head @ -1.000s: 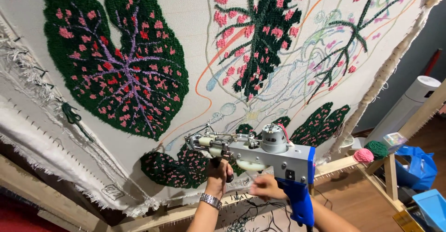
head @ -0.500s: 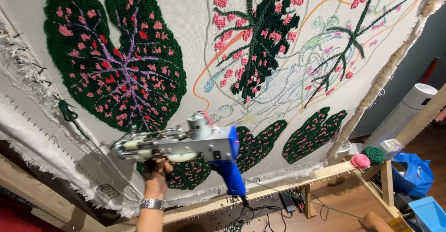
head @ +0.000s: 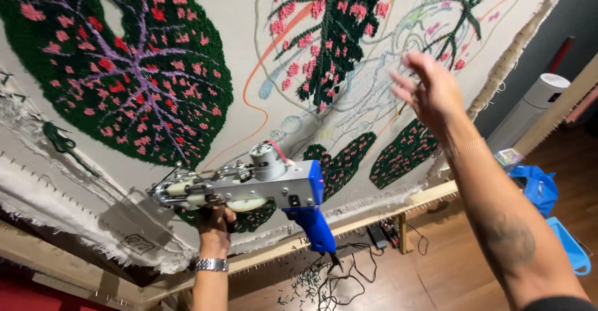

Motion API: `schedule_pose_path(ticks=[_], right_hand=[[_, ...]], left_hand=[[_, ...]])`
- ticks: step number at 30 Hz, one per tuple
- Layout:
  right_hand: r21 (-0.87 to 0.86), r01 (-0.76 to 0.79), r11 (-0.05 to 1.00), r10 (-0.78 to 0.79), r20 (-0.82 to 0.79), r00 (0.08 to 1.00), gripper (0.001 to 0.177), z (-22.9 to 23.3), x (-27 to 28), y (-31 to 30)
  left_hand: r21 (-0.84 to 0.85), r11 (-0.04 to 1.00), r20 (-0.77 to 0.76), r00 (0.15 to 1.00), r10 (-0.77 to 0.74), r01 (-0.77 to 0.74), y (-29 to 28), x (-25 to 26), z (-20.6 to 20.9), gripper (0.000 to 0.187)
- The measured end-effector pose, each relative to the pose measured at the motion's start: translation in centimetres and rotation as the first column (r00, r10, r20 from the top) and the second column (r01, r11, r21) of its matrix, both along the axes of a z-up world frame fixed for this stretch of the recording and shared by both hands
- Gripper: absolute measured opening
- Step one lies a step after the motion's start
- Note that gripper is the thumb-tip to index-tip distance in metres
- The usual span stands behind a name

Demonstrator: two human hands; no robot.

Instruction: Using a tufting gun to create leaf patterns on a rug canvas.

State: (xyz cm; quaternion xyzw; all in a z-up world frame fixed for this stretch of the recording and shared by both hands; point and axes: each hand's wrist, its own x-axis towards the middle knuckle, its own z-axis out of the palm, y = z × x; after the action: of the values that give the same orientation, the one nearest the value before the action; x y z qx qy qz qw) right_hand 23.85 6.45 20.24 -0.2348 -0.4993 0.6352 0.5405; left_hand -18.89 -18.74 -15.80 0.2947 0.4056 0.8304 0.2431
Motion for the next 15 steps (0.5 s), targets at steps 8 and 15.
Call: schedule_pose_path(ticks=[8,15], right_hand=[[0.231,-0.304,0.924,0.344,-0.156,0.926,0.025,14.1,-8.2,-8.6],[0.419,-0.434,0.798,0.25,0.425,0.87,0.016,7.6,-10.1,-3.4]], left_hand=[[-0.046,0.999,0.081,0.996,-0.025,0.029,0.2,2.9,-0.4,0.026],[-0.024,0.999,0.123,0.992,-0.018,0.021,-2.4,0.9,-0.6,0.024]])
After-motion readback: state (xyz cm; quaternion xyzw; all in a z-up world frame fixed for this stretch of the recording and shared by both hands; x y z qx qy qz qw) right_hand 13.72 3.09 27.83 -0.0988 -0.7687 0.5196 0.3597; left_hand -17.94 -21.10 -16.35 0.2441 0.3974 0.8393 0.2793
